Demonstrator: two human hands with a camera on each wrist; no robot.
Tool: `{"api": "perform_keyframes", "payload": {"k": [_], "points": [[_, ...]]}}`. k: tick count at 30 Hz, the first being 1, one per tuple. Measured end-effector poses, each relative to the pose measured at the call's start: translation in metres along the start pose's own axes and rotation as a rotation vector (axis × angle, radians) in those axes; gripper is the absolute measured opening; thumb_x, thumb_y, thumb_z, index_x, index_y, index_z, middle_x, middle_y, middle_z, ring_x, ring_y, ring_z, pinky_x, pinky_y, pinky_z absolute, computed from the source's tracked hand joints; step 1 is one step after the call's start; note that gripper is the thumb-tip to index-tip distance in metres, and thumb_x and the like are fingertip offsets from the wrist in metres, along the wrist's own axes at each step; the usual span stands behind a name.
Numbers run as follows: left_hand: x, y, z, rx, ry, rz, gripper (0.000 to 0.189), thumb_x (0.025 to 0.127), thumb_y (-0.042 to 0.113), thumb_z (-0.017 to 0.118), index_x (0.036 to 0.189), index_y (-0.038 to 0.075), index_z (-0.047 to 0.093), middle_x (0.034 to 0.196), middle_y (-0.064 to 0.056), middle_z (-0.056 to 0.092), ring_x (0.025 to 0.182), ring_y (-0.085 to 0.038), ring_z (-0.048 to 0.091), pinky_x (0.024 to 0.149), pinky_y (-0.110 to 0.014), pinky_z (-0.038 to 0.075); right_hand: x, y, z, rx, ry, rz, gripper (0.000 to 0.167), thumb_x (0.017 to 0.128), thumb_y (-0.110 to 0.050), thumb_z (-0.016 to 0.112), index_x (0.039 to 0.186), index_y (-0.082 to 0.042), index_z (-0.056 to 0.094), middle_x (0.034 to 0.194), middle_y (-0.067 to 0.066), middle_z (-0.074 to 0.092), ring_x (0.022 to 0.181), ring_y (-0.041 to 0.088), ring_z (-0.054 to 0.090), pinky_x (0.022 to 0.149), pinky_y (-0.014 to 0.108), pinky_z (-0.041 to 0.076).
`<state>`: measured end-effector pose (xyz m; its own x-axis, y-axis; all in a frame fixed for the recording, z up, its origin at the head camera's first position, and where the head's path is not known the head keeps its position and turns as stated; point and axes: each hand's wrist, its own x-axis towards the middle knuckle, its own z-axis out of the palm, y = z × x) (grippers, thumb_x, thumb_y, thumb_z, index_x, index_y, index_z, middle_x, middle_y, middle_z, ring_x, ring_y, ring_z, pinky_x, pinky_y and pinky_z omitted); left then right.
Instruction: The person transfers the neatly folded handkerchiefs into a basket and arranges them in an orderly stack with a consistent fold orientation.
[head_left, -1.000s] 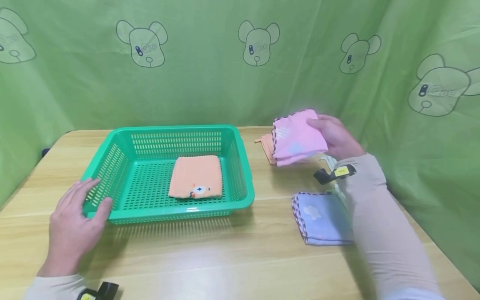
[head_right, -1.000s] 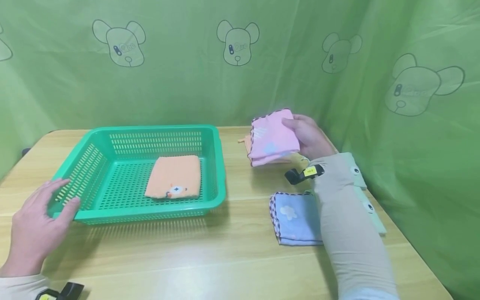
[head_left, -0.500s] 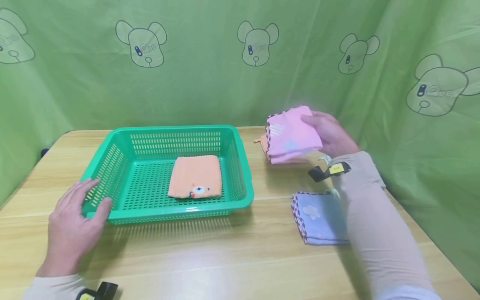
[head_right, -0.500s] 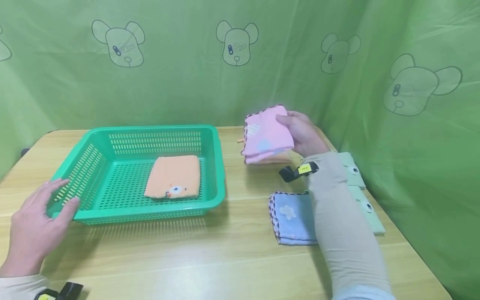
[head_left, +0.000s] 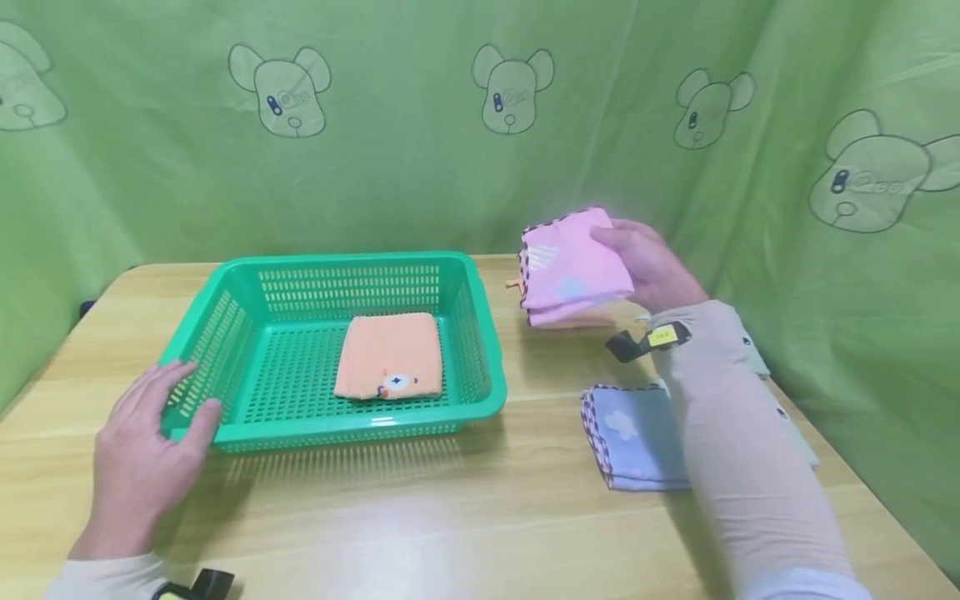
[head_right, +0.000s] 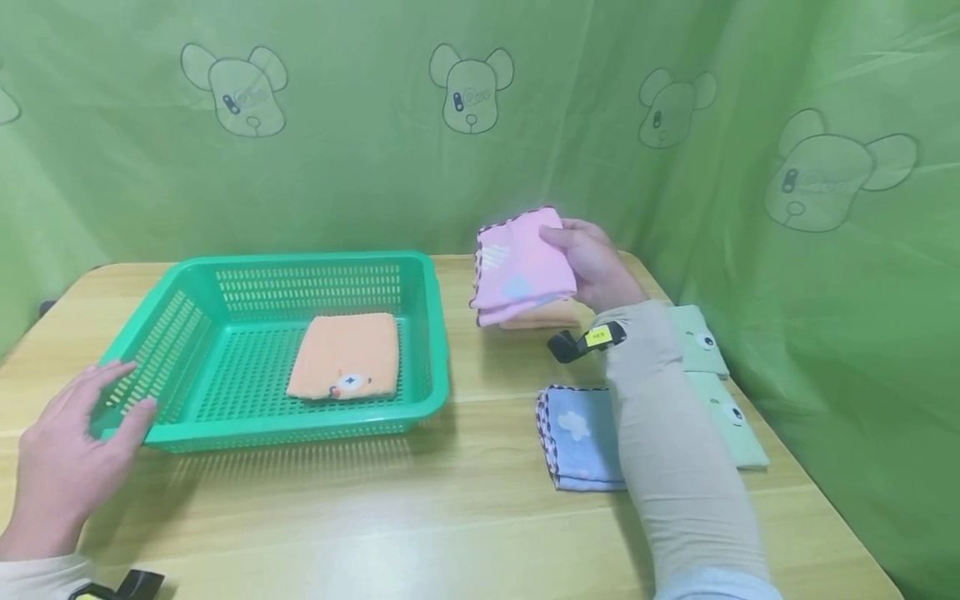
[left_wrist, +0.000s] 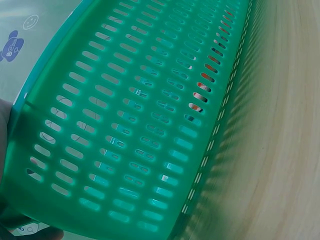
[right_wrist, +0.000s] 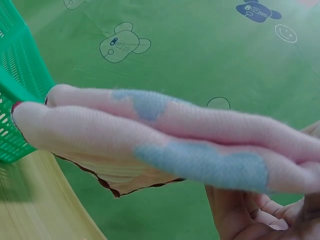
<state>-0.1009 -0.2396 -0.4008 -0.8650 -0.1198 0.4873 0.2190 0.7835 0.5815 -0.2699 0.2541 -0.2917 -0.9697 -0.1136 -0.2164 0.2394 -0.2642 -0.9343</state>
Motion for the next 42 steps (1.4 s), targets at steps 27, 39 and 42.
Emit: {"api": "perform_keyframes", "payload": {"k": [27, 39, 42], "points": [[-0.001, -0.001, 0.0, 0.002, 0.007, 0.011, 0.048, 0.092, 0.023, 0.059, 0.132, -0.002, 0.052, 0.139, -0.03, 0.046, 0.135, -0.048, 0.033, 0.112, -0.062, 0.018, 0.006, 0.005, 0.032, 0.035, -0.098, 0.013, 0.05, 0.098, -0.016, 0.057, 0.144, -0.006, 0.04, 0.122, 0.015, 0.062, 0.103, 0.026, 0.066, 0.086, 0.035, 0.055], [-0.001, -0.001, 0.0, -0.005, 0.014, 0.019, 0.047, 0.092, 0.022, 0.059, 0.132, -0.002, 0.053, 0.138, -0.03, 0.046, 0.134, -0.047, 0.033, 0.112, -0.06, 0.018, 0.01, 0.007, 0.044, 0.034, -0.124, -0.042, 0.049, 0.099, -0.01, 0.052, 0.145, -0.001, 0.036, 0.111, 0.014, 0.066, 0.093, 0.022, 0.068, 0.079, 0.031, 0.057], [-0.001, -0.001, 0.0, -0.008, 0.014, 0.015, 0.047, 0.092, 0.022, 0.06, 0.132, -0.002, 0.053, 0.138, -0.03, 0.046, 0.134, -0.047, 0.033, 0.112, -0.061, 0.018, 0.011, 0.008, 0.048, 0.046, -0.132, -0.043, 0.049, 0.1, -0.009, 0.051, 0.145, -0.001, 0.036, 0.113, 0.014, 0.065, 0.094, 0.023, 0.068, 0.079, 0.032, 0.057]]}}
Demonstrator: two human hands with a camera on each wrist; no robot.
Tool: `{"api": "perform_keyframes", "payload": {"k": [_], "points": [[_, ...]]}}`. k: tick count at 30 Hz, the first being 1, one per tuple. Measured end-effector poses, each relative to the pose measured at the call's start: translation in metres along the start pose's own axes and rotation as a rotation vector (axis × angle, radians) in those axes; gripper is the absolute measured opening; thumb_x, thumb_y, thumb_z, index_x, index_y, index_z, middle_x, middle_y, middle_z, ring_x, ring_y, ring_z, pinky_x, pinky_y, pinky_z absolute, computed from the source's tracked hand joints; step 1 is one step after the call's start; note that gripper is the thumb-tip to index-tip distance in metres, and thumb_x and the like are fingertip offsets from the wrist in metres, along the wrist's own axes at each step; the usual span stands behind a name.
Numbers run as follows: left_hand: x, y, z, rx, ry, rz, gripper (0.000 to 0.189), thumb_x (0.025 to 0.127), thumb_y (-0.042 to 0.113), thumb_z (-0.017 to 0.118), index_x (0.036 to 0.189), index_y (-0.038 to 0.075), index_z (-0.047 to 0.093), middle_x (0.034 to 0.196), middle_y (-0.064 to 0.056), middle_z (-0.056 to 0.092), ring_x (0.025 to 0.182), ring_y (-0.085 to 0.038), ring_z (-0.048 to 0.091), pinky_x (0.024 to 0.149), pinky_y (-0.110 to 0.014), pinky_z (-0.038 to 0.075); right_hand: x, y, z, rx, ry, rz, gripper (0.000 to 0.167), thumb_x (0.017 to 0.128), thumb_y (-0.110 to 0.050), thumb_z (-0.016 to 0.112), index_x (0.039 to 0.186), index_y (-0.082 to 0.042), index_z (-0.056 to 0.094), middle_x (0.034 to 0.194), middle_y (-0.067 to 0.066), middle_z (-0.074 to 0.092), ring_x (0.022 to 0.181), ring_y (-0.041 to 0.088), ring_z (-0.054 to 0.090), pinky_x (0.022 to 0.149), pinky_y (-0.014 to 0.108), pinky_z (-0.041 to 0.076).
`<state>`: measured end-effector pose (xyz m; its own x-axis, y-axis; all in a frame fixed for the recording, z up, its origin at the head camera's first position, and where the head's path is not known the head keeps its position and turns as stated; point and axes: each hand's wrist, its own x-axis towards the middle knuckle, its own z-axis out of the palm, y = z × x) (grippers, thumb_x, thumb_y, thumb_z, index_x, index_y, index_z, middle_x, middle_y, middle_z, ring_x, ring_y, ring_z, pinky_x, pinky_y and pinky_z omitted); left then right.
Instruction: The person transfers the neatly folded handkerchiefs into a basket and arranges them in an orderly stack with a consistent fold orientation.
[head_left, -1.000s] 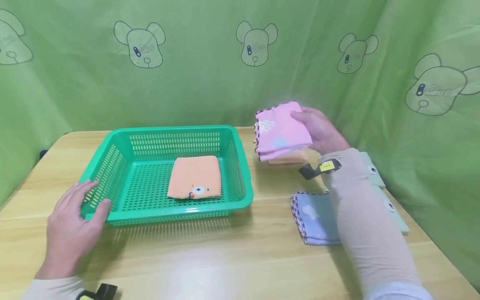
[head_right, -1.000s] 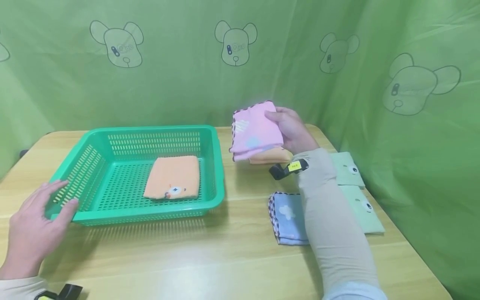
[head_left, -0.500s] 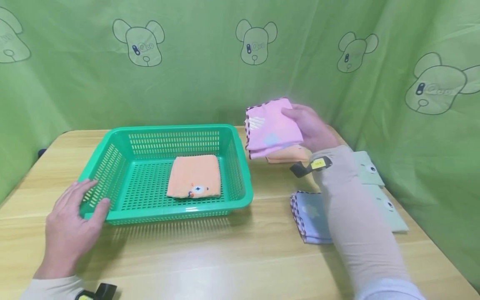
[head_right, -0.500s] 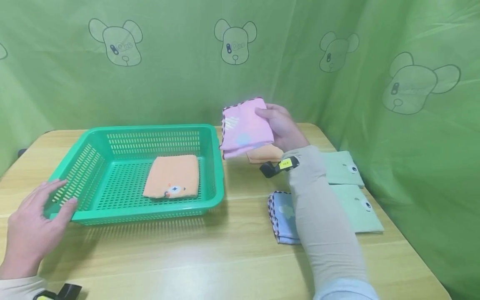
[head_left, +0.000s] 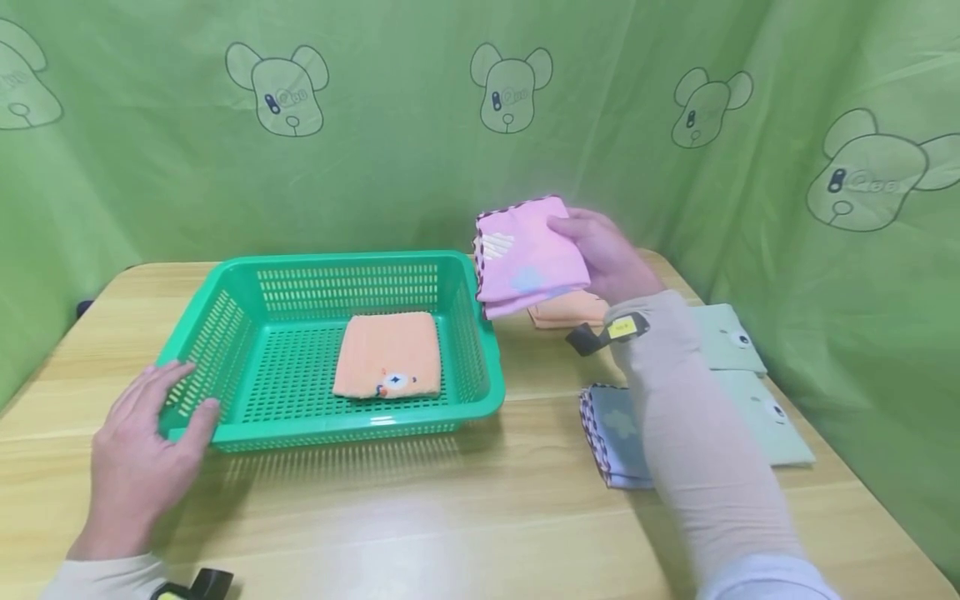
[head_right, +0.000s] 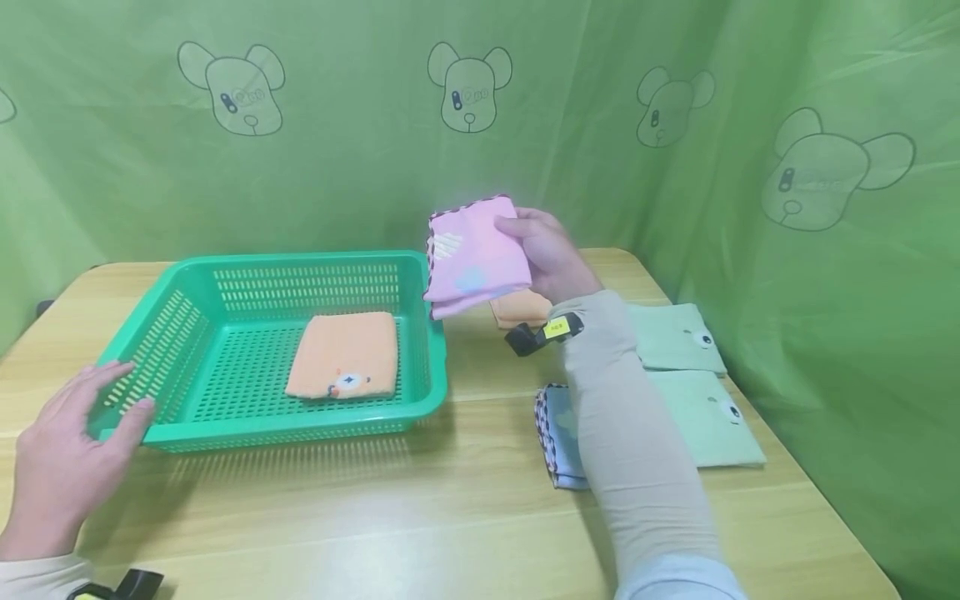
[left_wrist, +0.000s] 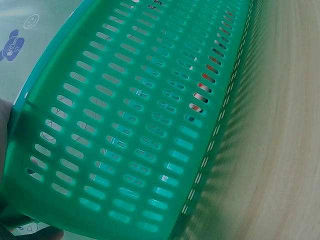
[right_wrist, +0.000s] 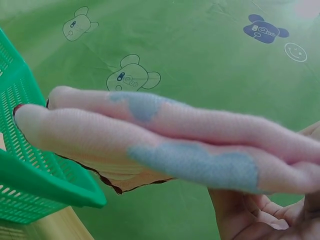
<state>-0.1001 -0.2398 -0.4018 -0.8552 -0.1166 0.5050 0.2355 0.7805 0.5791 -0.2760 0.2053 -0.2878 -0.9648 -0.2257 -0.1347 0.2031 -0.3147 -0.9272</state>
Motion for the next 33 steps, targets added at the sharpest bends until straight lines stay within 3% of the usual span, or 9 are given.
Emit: {"api": "perform_keyframes", "payload": {"k": [4, 11, 33], "points": [[0.0, 0.0, 0.0, 0.004, -0.006, -0.007, 0.047, 0.092, 0.022, 0.059, 0.132, -0.002, 0.052, 0.139, -0.031, 0.046, 0.135, -0.047, 0.033, 0.112, -0.061, 0.018, 0.002, 0.002, 0.004, 0.028, -0.015, 0.01, 0.048, 0.1, -0.008, 0.05, 0.145, 0.0, 0.037, 0.113, 0.016, 0.065, 0.094, 0.025, 0.069, 0.08, 0.034, 0.057], [0.0, 0.0, 0.0, 0.01, -0.009, -0.015, 0.047, 0.092, 0.022, 0.059, 0.133, -0.002, 0.052, 0.139, -0.031, 0.045, 0.135, -0.047, 0.032, 0.112, -0.062, 0.017, 0.005, 0.005, 0.012, -0.036, -0.035, -0.019, 0.047, 0.1, -0.009, 0.048, 0.144, 0.003, 0.035, 0.107, 0.014, 0.066, 0.088, 0.021, 0.069, 0.076, 0.03, 0.058], [0.0, 0.0, 0.001, 0.011, -0.008, -0.01, 0.047, 0.092, 0.021, 0.059, 0.132, -0.003, 0.052, 0.139, -0.031, 0.045, 0.135, -0.048, 0.032, 0.112, -0.062, 0.017, 0.014, 0.02, 0.036, 0.016, -0.082, -0.004, 0.044, 0.1, -0.008, 0.049, 0.141, 0.006, 0.038, 0.099, 0.014, 0.067, 0.079, 0.021, 0.069, 0.067, 0.028, 0.059]]}}
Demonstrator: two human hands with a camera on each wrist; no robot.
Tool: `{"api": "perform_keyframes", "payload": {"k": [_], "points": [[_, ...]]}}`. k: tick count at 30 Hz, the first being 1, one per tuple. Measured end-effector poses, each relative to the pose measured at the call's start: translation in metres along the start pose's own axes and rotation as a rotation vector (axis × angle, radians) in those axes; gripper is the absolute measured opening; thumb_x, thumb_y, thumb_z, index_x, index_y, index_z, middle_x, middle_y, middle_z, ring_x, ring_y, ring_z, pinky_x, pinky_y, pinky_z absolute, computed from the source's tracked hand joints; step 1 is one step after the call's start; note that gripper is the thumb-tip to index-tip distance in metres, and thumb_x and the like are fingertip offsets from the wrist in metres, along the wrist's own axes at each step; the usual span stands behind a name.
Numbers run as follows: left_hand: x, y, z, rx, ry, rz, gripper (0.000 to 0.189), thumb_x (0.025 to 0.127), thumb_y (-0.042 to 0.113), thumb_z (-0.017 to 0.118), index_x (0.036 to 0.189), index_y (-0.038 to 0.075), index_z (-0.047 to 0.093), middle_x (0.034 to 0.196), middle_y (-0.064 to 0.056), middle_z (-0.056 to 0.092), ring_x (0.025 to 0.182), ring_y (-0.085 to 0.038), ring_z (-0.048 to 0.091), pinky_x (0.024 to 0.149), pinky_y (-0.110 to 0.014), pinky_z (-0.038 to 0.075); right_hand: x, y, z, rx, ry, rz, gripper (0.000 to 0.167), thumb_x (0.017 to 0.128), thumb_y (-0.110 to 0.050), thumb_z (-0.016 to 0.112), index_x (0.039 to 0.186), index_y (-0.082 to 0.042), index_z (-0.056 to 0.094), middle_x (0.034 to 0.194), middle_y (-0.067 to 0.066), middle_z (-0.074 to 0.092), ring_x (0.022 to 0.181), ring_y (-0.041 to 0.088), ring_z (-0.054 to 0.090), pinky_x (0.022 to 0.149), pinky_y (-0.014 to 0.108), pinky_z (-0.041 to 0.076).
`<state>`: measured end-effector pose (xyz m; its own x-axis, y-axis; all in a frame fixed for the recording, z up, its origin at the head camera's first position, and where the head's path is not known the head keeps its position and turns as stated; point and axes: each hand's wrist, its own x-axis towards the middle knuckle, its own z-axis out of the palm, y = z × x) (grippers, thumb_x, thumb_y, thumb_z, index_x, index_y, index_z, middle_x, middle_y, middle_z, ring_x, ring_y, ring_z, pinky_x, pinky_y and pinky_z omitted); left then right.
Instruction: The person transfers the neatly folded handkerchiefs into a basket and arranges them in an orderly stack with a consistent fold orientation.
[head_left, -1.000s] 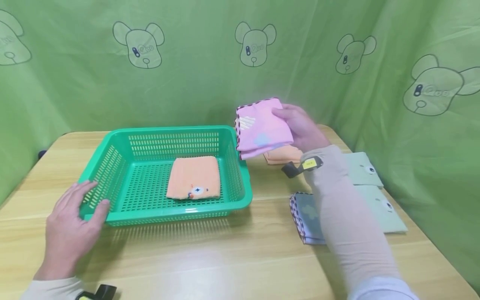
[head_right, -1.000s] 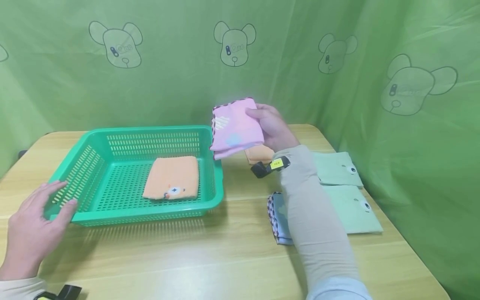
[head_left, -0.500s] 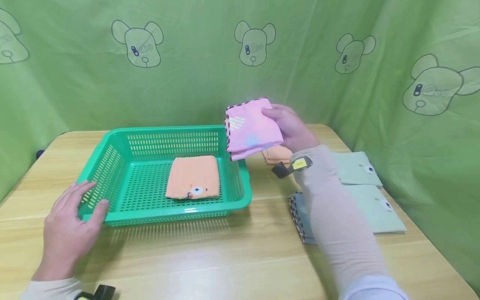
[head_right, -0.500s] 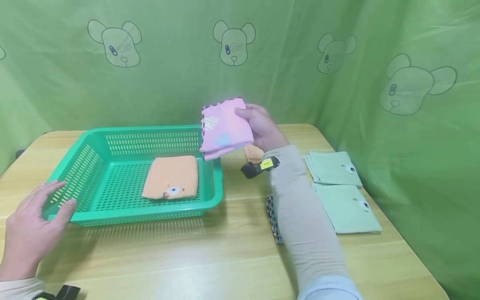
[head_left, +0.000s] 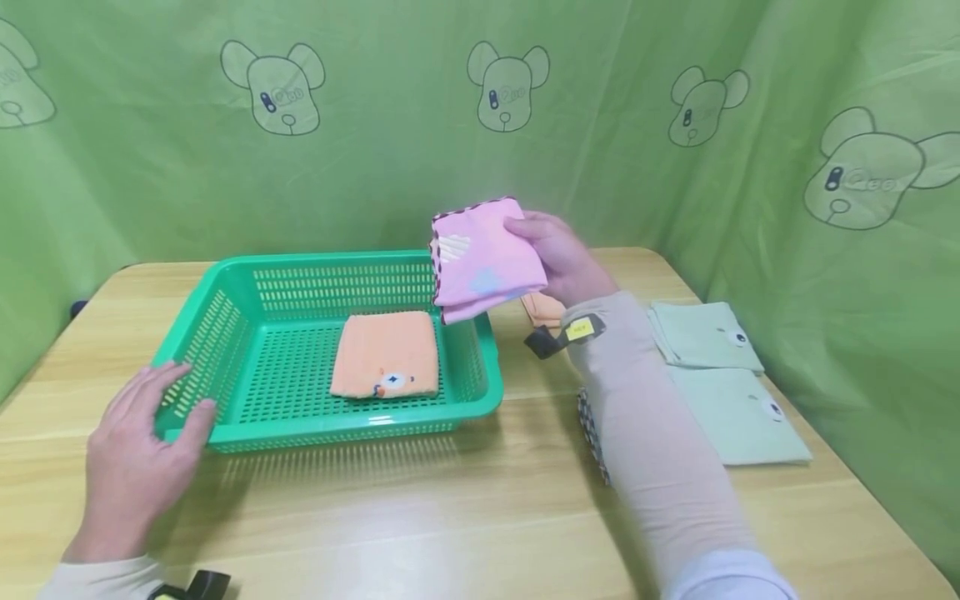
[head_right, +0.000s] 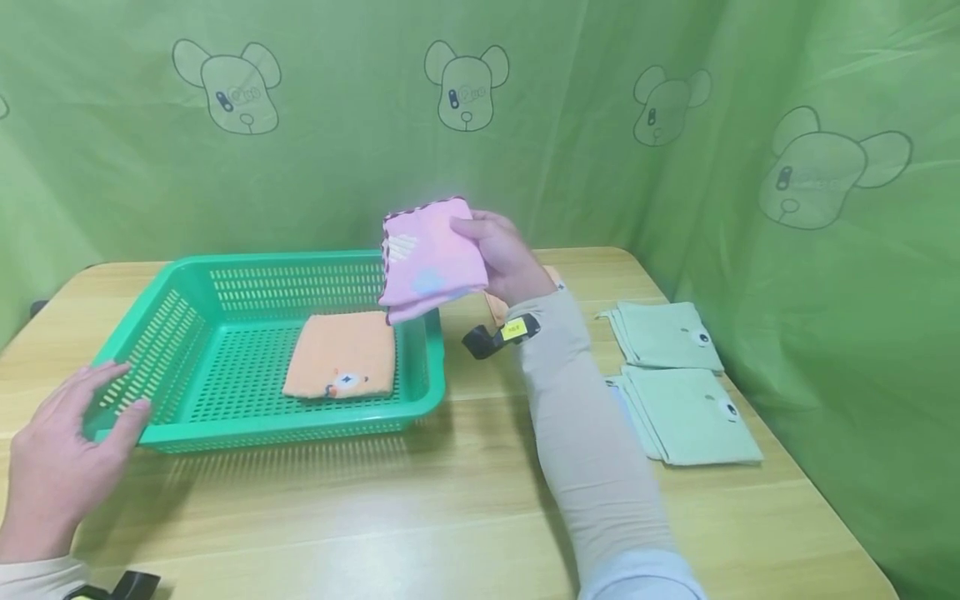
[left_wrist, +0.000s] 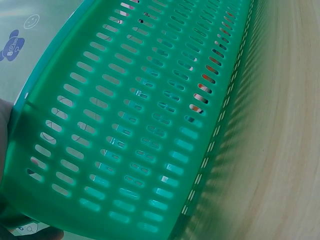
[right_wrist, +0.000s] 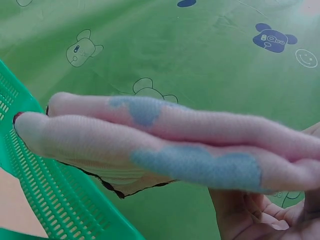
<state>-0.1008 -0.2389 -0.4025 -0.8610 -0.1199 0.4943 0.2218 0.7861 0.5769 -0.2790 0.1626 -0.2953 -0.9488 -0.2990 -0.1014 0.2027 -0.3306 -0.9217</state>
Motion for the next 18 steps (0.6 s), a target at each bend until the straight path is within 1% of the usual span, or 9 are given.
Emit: {"api": "perform_keyframes", "payload": {"k": [5, 9, 11, 13, 16, 18], "points": [[0.0, 0.001, 0.0, -0.001, 0.006, 0.004, 0.047, 0.092, 0.021, 0.059, 0.132, -0.002, 0.053, 0.138, -0.031, 0.046, 0.134, -0.048, 0.033, 0.111, -0.062, 0.018, 0.002, 0.005, 0.004, 0.014, 0.002, 0.005, 0.041, 0.1, -0.007, 0.048, 0.138, 0.006, 0.04, 0.095, 0.014, 0.067, 0.074, 0.02, 0.069, 0.063, 0.028, 0.058], [0.0, 0.0, 0.001, -0.004, 0.006, 0.009, 0.047, 0.092, 0.021, 0.059, 0.132, -0.003, 0.053, 0.138, -0.031, 0.046, 0.134, -0.049, 0.034, 0.112, -0.061, 0.018, 0.004, 0.009, 0.007, 0.012, 0.01, 0.013, 0.042, 0.1, -0.009, 0.048, 0.139, 0.005, 0.04, 0.097, 0.013, 0.067, 0.076, 0.02, 0.069, 0.065, 0.028, 0.059], [0.0, 0.0, 0.001, -0.007, 0.007, 0.012, 0.047, 0.092, 0.02, 0.059, 0.132, -0.003, 0.053, 0.138, -0.031, 0.046, 0.133, -0.049, 0.034, 0.112, -0.06, 0.018, 0.004, 0.011, 0.008, 0.015, 0.0, 0.013, 0.043, 0.101, -0.009, 0.047, 0.14, 0.005, 0.039, 0.098, 0.013, 0.067, 0.078, 0.02, 0.069, 0.066, 0.028, 0.059], [0.0, 0.001, 0.0, -0.009, 0.009, 0.012, 0.046, 0.092, 0.021, 0.06, 0.132, -0.002, 0.053, 0.138, -0.031, 0.047, 0.133, -0.049, 0.034, 0.112, -0.06, 0.019, 0.005, 0.012, 0.01, 0.04, -0.025, 0.012, 0.043, 0.101, -0.008, 0.046, 0.141, 0.006, 0.038, 0.097, 0.013, 0.067, 0.078, 0.02, 0.069, 0.066, 0.028, 0.059], [0.0, 0.0, 0.0, -0.01, 0.008, 0.01, 0.047, 0.092, 0.02, 0.06, 0.132, -0.002, 0.053, 0.138, -0.031, 0.046, 0.134, -0.048, 0.034, 0.113, -0.06, 0.018, 0.006, 0.015, 0.013, 0.07, -0.057, 0.009, 0.038, 0.101, -0.006, 0.045, 0.137, 0.006, 0.04, 0.094, 0.013, 0.068, 0.076, 0.02, 0.069, 0.065, 0.028, 0.058], [0.0, 0.0, 0.0, -0.009, 0.006, 0.008, 0.047, 0.092, 0.02, 0.059, 0.132, -0.002, 0.053, 0.138, -0.031, 0.046, 0.134, -0.048, 0.034, 0.113, -0.06, 0.017, 0.008, 0.017, 0.015, 0.089, -0.062, 0.007, 0.035, 0.101, -0.005, 0.045, 0.134, 0.006, 0.043, 0.092, 0.014, 0.068, 0.074, 0.02, 0.069, 0.063, 0.027, 0.058]]}}
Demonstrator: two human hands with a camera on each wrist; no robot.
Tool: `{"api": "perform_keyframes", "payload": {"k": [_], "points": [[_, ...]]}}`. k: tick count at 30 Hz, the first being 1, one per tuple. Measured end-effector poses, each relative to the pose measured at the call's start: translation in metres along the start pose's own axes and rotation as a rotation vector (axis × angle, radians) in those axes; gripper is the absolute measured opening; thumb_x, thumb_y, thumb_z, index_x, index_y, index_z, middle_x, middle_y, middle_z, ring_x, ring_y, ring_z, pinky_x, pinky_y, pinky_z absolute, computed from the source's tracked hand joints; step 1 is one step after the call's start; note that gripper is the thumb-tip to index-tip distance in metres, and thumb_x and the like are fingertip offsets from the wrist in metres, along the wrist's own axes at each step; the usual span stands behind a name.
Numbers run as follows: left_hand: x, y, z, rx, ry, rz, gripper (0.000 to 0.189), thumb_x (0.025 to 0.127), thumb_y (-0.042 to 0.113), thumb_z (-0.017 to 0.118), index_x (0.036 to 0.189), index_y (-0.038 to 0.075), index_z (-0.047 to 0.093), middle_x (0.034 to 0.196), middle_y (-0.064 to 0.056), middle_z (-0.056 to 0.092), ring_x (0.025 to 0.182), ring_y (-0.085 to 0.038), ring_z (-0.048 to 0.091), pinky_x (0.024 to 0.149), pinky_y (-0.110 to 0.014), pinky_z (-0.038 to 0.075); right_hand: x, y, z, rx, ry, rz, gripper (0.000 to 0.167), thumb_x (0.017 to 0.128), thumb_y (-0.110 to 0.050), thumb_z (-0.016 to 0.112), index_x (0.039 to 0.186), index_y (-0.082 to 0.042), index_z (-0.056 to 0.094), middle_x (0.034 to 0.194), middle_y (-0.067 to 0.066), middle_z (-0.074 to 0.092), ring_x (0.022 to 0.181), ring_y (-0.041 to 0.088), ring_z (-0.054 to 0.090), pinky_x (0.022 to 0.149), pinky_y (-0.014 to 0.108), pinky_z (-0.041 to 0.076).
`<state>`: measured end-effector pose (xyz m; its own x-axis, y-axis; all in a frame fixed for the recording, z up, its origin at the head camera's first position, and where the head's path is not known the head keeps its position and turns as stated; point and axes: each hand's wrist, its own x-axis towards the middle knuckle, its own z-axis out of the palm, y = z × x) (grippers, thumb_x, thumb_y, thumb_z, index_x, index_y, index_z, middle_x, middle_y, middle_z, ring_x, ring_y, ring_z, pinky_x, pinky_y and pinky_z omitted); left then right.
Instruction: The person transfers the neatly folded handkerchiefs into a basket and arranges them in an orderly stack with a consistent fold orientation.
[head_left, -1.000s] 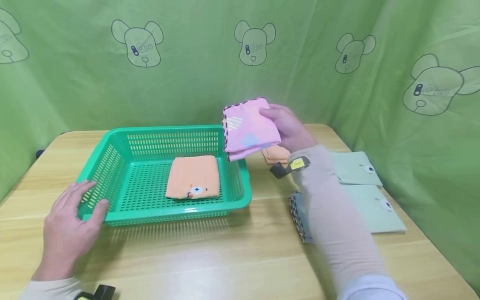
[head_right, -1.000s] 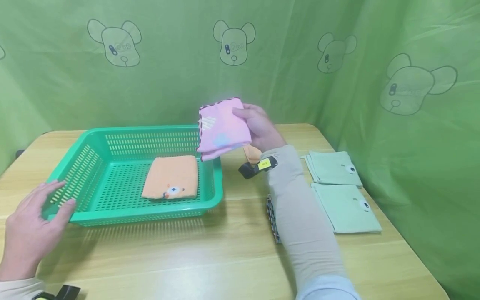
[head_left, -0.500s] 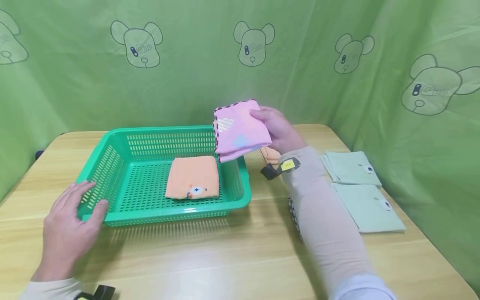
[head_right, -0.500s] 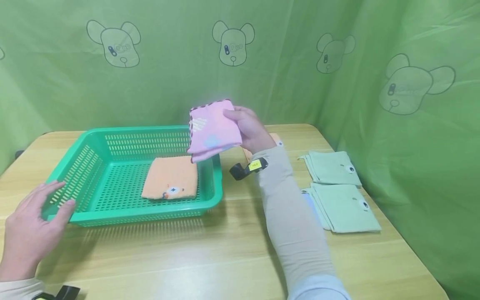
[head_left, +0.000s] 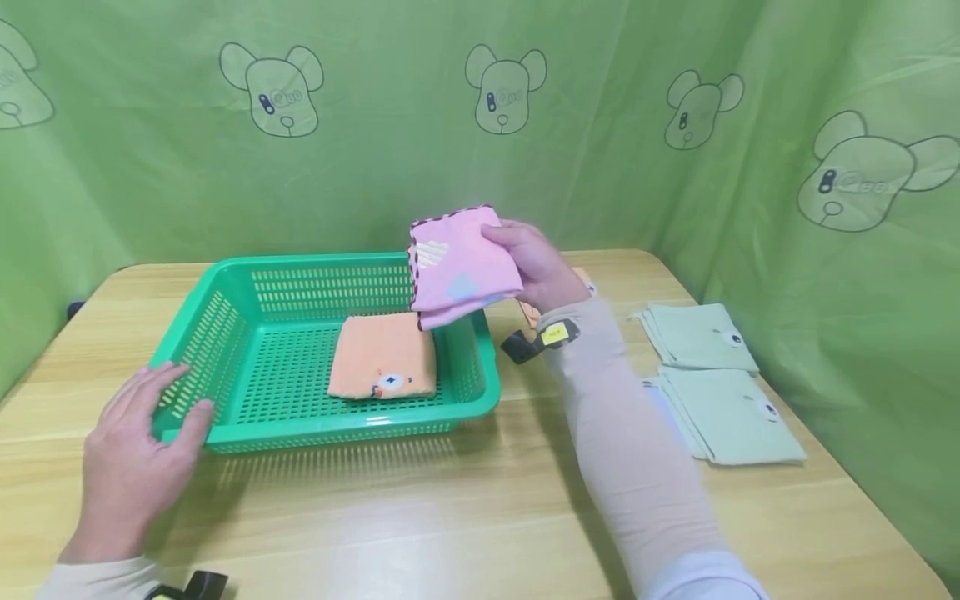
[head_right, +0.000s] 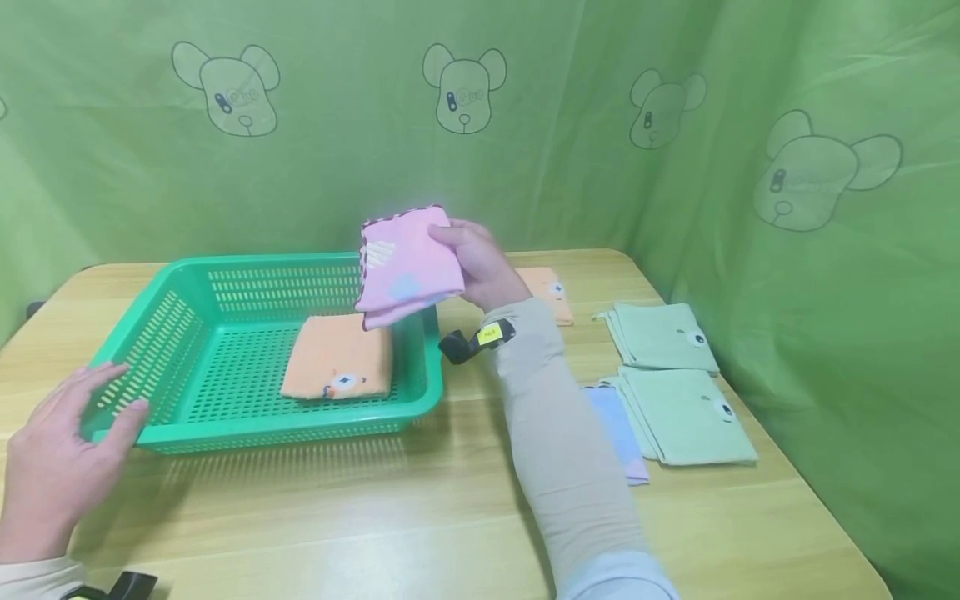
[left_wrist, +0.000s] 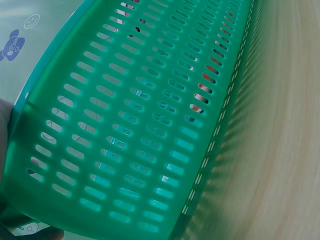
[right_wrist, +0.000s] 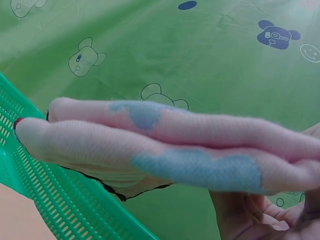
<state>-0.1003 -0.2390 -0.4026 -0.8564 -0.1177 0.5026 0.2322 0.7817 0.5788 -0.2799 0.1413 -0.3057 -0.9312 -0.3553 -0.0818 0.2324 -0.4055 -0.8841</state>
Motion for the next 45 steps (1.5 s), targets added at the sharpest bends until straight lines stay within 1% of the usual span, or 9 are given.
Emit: {"api": "perform_keyframes", "payload": {"k": [2, 8, 14, 18, 24, 29, 34, 39, 45], "points": [[0.0, 0.0, 0.0, -0.001, -0.004, 0.0, 0.047, 0.092, 0.02, 0.059, 0.132, -0.002, 0.052, 0.139, -0.031, 0.045, 0.134, -0.048, 0.033, 0.113, -0.06, 0.016, 0.002, 0.002, 0.002, -0.006, 0.018, -0.002, 0.033, 0.101, -0.005, 0.046, 0.132, 0.006, 0.045, 0.091, 0.013, 0.068, 0.073, 0.019, 0.069, 0.063, 0.027, 0.058], [0.0, 0.0, -0.001, -0.007, -0.011, -0.004, 0.047, 0.093, 0.021, 0.058, 0.133, -0.002, 0.052, 0.139, -0.031, 0.045, 0.135, -0.048, 0.032, 0.114, -0.06, 0.015, 0.008, 0.007, 0.008, -0.034, 0.089, 0.007, 0.04, 0.099, -0.005, 0.048, 0.137, 0.008, 0.043, 0.092, 0.013, 0.067, 0.074, 0.019, 0.069, 0.063, 0.027, 0.058], [0.002, 0.0, -0.002, -0.006, -0.01, 0.0, 0.047, 0.092, 0.021, 0.059, 0.133, -0.001, 0.052, 0.139, -0.031, 0.045, 0.135, -0.048, 0.032, 0.113, -0.06, 0.015, 0.013, 0.01, 0.014, -0.043, 0.131, 0.018, 0.04, 0.099, -0.005, 0.05, 0.137, 0.006, 0.045, 0.094, 0.013, 0.066, 0.074, 0.019, 0.068, 0.063, 0.027, 0.058], [0.004, 0.0, -0.002, -0.002, -0.008, -0.004, 0.047, 0.092, 0.021, 0.058, 0.133, -0.002, 0.052, 0.139, -0.031, 0.045, 0.135, -0.047, 0.032, 0.113, -0.06, 0.015, 0.015, 0.012, 0.021, -0.061, 0.138, 0.014, 0.038, 0.099, -0.006, 0.051, 0.135, 0.005, 0.048, 0.094, 0.012, 0.066, 0.073, 0.018, 0.068, 0.062, 0.027, 0.058], [0.003, 0.0, -0.002, -0.005, -0.012, -0.011, 0.047, 0.092, 0.02, 0.058, 0.133, -0.002, 0.052, 0.139, -0.031, 0.045, 0.136, -0.047, 0.032, 0.113, -0.06, 0.014, 0.018, 0.017, 0.031, -0.071, 0.148, 0.011, 0.033, 0.098, -0.006, 0.052, 0.129, 0.005, 0.05, 0.088, 0.011, 0.066, 0.068, 0.018, 0.067, 0.058, 0.026, 0.057], [0.002, 0.001, -0.002, -0.002, -0.022, -0.018, 0.047, 0.092, 0.021, 0.058, 0.133, -0.003, 0.051, 0.14, -0.031, 0.044, 0.136, -0.047, 0.031, 0.113, -0.061, 0.014, 0.02, 0.025, 0.038, -0.084, 0.185, 0.016, 0.033, 0.097, -0.006, 0.054, 0.128, 0.006, 0.052, 0.084, 0.01, 0.066, 0.065, 0.016, 0.066, 0.056, 0.025, 0.057], [0.002, 0.002, -0.002, -0.009, -0.031, -0.017, 0.048, 0.093, 0.021, 0.057, 0.134, -0.002, 0.051, 0.14, -0.031, 0.043, 0.137, -0.047, 0.029, 0.113, -0.06, 0.012, 0.023, 0.03, 0.047, -0.105, 0.216, 0.022, 0.034, 0.097, -0.008, 0.055, 0.128, 0.005, 0.053, 0.087, 0.01, 0.066, 0.067, 0.016, 0.067, 0.057, 0.025, 0.057], [-0.002, 0.0, -0.003, -0.005, -0.045, -0.026, 0.048, 0.093, 0.022, 0.057, 0.135, -0.002, 0.05, 0.142, -0.03, 0.042, 0.138, -0.046, 0.027, 0.113, -0.061, 0.011, 0.026, 0.039, 0.058, -0.136, 0.204, 0.029, 0.035, 0.097, -0.009, 0.055, 0.13, 0.004, 0.052, 0.088, 0.01, 0.064, 0.067, 0.015, 0.066, 0.057, 0.024, 0.057], [-0.003, -0.001, -0.003, 0.001, -0.036, -0.028, 0.048, 0.093, 0.022, 0.058, 0.134, -0.001, 0.051, 0.141, -0.03, 0.043, 0.137, -0.046, 0.029, 0.113, -0.06, 0.013, 0.027, 0.05, 0.064, -0.145, 0.203, 0.049, 0.036, 0.097, -0.007, 0.054, 0.131, 0.004, 0.052, 0.089, 0.009, 0.064, 0.066, 0.015, 0.065, 0.056, 0.023, 0.056]]}}
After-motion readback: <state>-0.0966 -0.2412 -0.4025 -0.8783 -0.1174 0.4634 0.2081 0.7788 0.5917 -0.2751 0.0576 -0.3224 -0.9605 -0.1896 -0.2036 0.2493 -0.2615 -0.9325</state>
